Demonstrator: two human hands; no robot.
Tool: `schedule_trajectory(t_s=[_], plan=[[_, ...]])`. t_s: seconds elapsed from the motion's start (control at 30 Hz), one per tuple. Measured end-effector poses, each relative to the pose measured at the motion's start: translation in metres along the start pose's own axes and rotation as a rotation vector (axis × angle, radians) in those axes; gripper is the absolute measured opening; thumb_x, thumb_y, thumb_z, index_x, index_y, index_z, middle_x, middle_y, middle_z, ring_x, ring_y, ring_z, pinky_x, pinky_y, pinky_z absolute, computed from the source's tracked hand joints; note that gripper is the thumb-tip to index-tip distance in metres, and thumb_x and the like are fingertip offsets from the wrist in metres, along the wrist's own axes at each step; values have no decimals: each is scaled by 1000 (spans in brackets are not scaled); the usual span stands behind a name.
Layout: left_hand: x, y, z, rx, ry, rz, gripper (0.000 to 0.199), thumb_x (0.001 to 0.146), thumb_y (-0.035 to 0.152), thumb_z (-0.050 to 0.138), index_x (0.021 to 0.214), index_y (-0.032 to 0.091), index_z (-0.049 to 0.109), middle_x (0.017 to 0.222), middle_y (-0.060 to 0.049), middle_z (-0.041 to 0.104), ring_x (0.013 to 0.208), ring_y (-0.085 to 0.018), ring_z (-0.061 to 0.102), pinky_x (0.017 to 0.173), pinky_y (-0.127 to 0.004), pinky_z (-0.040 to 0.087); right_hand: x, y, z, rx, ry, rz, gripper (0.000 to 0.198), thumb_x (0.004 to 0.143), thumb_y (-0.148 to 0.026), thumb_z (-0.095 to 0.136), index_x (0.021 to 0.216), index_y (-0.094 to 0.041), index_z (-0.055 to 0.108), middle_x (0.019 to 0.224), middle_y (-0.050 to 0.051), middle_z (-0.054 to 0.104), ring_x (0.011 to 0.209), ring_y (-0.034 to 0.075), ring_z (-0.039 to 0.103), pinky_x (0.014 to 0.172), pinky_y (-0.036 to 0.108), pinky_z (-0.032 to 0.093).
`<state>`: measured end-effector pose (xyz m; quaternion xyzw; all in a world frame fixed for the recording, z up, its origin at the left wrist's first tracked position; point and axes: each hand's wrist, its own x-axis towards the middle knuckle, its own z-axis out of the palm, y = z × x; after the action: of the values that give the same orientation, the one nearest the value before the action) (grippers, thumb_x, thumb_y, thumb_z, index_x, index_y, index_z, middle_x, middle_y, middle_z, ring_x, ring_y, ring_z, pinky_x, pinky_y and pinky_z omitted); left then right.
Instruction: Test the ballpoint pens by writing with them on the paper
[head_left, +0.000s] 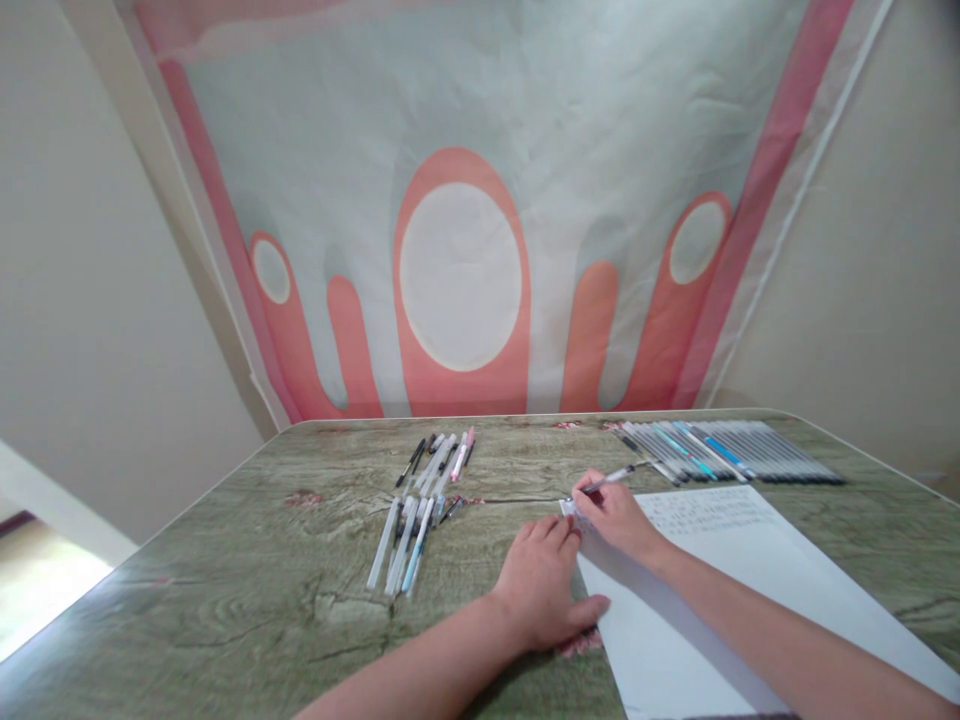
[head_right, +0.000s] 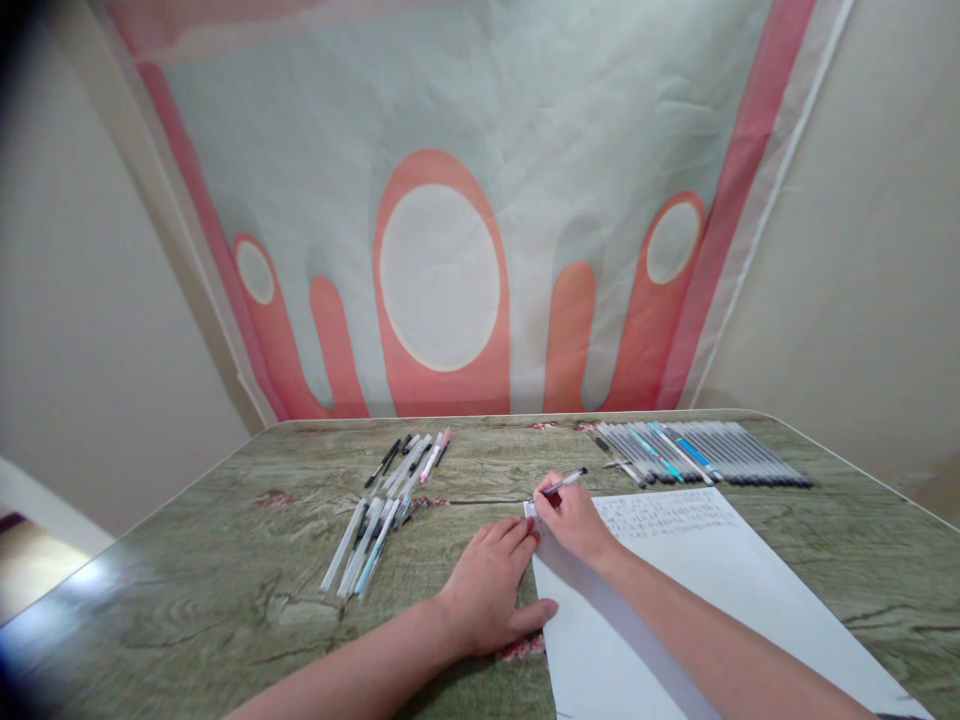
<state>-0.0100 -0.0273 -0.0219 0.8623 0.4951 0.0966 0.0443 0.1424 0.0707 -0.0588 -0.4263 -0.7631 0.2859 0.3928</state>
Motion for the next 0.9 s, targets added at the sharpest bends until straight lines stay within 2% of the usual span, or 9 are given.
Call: schedule_trajectory(t_s=[0.9], plan=[[0, 1, -2, 8, -15, -9, 67, 75, 61, 35, 123, 14, 43, 128, -11, 44, 119, -27, 35, 99, -42, 27, 0, 2, 0, -55, -3, 9, 14, 78, -27, 44, 70, -19, 53, 61, -2, 56, 58, 13, 53, 57, 25, 39]])
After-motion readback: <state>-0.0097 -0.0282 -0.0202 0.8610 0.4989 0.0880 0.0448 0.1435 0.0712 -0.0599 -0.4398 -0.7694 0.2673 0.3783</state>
